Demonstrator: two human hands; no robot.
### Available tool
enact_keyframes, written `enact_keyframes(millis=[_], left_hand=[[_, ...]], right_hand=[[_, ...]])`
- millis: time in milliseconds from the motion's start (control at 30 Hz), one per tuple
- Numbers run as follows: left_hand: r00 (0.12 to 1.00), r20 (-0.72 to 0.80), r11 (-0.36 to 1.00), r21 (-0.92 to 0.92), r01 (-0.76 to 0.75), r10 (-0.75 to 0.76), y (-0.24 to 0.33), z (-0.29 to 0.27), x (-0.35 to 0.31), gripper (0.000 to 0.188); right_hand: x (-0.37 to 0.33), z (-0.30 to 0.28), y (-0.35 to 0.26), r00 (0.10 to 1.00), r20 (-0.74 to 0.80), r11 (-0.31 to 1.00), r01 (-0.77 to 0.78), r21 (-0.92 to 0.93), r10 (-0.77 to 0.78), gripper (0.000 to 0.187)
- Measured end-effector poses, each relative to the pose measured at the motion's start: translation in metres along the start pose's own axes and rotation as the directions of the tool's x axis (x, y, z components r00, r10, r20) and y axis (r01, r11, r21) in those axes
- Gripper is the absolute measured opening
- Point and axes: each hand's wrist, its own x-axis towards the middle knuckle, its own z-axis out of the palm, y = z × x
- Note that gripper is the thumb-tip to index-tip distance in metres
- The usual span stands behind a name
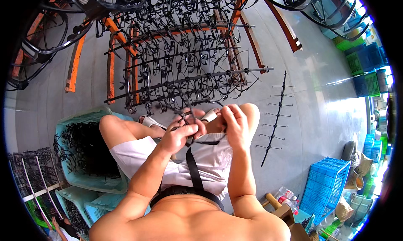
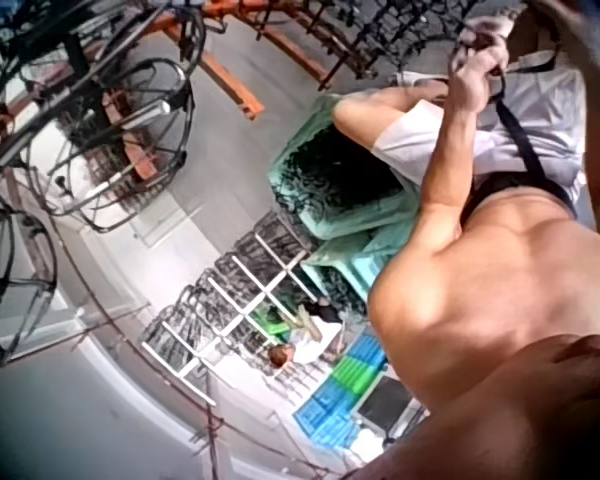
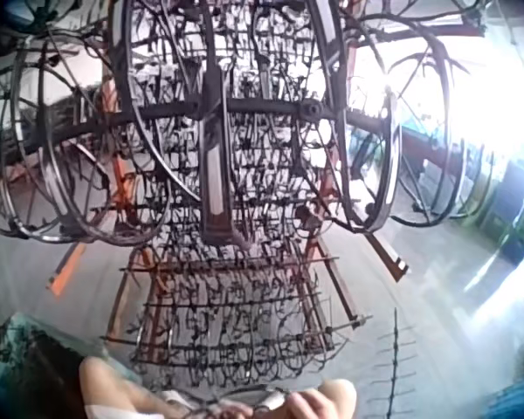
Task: The person sits on the floor and repeatedly picks up black wire pieces from a basket, then threads and twists them onto a metal rack frame. The person continues this repetitive assembly process, handling one wire at a time and securing it to the rack.
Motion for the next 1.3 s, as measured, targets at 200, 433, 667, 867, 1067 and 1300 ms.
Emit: enact_keyframes(millis=[200,433,667,867,1067,1300], left_hand=[[0.961,-0.063,0.954,0.154,-0.259,0.271,-0.004,0.005,-0.015,0.022],[0.861,-0.088,0.419,0.895,-0.152,0.501,-0.029,-0.003,0.025,0.03],[0.733,-0.017,-0.03,0.998,0.051,0.68,-0.045,-0.034,0.086,0.033],[0.723,-0.021,-0.017,0.999,0.045,0.69,-0.049,-0.04,0.091,0.018],[0.7,0.0,-0.029,0.999,0.03,0.715,-0.049,-0.04,0.094,0.017],[0.684,0.016,-0.045,0.999,0.025,0.729,-0.048,-0.041,0.096,0.017]], right_hand=[[0.032,-0.053,-0.029,0.879,-0.373,0.905,0.384,0.182,-0.297,0.017],[0.124,-0.01,0.03,0.887,-0.233,0.905,0.338,-0.258,-0.398,0.022],[0.191,0.003,0.032,0.954,-0.185,0.879,0.128,-0.459,-0.236,0.027],[0.211,0.01,0.033,0.981,-0.101,0.954,0.132,-0.268,-0.164,0.026],[0.204,0.008,0.026,0.995,-0.045,0.982,0.078,-0.172,-0.087,0.027],[0.212,0.008,0.016,1.0,0.011,0.97,0.025,-0.241,-0.023,0.028]])
